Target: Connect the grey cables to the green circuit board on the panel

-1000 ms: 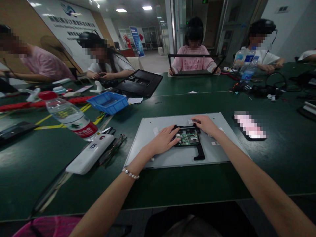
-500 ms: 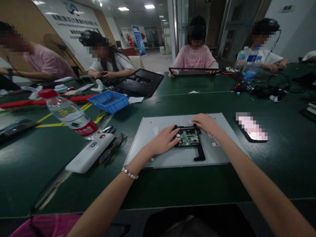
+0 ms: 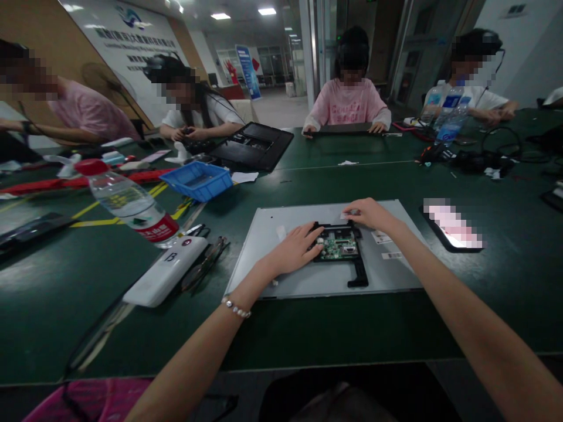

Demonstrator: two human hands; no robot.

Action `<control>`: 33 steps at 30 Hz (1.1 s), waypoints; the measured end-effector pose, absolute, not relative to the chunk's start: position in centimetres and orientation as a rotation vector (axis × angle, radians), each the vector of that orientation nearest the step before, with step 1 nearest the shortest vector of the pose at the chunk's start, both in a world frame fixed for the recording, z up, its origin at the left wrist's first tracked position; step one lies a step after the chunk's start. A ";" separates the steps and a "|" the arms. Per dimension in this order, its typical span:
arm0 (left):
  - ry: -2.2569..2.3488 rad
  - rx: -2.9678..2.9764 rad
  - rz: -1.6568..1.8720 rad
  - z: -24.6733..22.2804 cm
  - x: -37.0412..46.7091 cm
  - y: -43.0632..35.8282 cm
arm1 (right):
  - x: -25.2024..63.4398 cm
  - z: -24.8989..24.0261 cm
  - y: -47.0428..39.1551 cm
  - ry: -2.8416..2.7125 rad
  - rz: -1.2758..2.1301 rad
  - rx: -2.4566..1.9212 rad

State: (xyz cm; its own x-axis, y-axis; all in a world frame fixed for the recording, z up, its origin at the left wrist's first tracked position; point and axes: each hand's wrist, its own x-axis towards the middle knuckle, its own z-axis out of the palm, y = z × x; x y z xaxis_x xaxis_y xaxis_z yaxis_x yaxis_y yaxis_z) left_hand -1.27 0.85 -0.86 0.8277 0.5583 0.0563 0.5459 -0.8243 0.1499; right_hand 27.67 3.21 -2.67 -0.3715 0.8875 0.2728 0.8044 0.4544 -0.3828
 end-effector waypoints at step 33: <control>0.977 2.827 0.283 -1.3 -0.8 0.6 | 23.7 -1.2 -0.9 -2.471 -0.087 -1.447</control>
State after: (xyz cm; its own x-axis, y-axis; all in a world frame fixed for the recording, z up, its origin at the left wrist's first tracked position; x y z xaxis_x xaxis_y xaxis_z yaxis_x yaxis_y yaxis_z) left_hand -0.79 0.57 -1.31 0.7720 0.6217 0.1319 0.5960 -0.7803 0.1896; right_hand 23.74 -0.90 -1.23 -0.4616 0.8463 0.2659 0.8630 0.4978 -0.0864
